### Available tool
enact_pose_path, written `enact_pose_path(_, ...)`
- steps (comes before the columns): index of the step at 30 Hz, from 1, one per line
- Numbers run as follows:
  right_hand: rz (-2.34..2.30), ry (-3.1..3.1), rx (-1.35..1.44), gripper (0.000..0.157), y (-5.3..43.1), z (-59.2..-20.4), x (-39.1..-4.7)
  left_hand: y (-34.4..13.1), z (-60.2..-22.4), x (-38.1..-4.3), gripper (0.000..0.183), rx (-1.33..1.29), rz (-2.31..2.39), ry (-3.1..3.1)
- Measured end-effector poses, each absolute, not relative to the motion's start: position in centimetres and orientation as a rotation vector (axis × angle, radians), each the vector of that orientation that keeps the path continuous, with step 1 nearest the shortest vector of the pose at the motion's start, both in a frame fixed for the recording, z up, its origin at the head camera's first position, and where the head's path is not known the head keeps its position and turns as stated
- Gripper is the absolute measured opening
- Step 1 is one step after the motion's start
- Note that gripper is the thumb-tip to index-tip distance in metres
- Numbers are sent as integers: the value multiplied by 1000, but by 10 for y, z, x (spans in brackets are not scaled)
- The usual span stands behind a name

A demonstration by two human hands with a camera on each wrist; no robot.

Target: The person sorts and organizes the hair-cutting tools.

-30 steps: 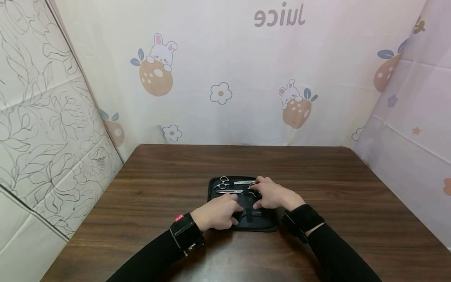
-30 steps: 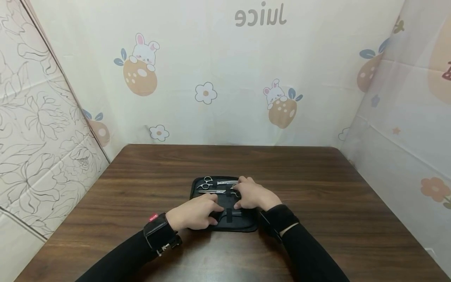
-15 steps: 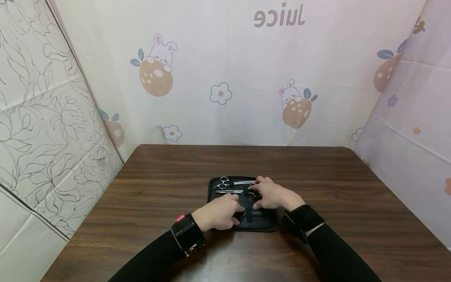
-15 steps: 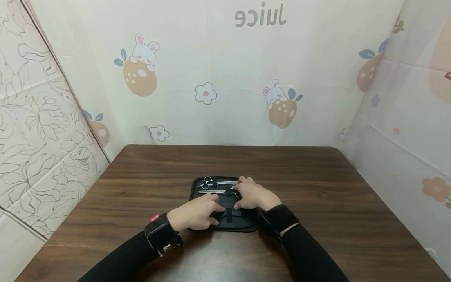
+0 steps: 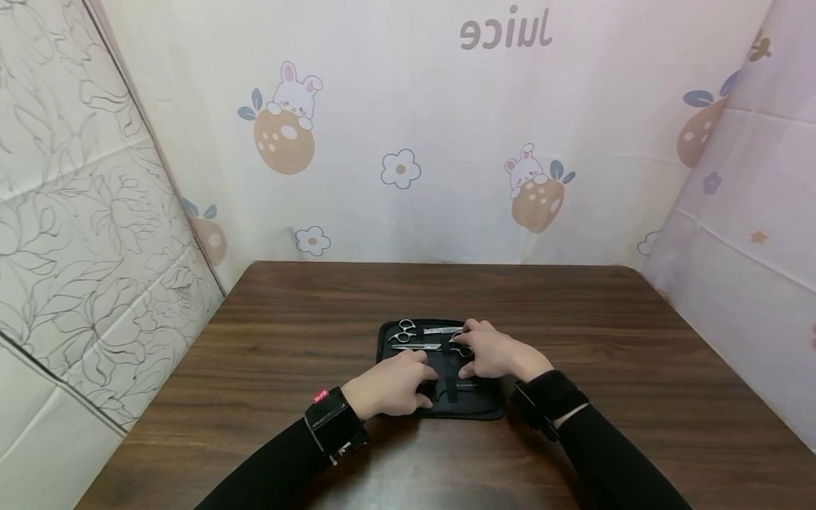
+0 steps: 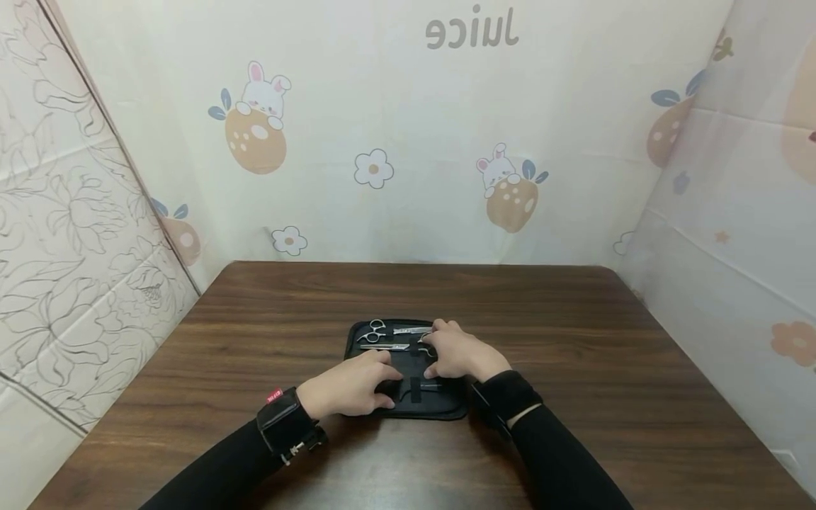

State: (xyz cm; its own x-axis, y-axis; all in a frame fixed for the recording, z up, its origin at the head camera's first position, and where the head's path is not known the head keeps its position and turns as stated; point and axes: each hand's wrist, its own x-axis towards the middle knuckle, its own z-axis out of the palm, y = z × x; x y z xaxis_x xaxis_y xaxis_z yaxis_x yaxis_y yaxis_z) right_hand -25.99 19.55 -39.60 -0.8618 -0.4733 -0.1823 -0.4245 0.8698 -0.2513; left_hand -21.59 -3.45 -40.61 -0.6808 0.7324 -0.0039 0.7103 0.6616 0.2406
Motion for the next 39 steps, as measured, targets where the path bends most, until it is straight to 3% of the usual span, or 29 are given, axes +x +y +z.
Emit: enact_pose_path(39,-298,2790,-659,59,195,-395,-260,-44,-403,-218,27,1198,250,2794)
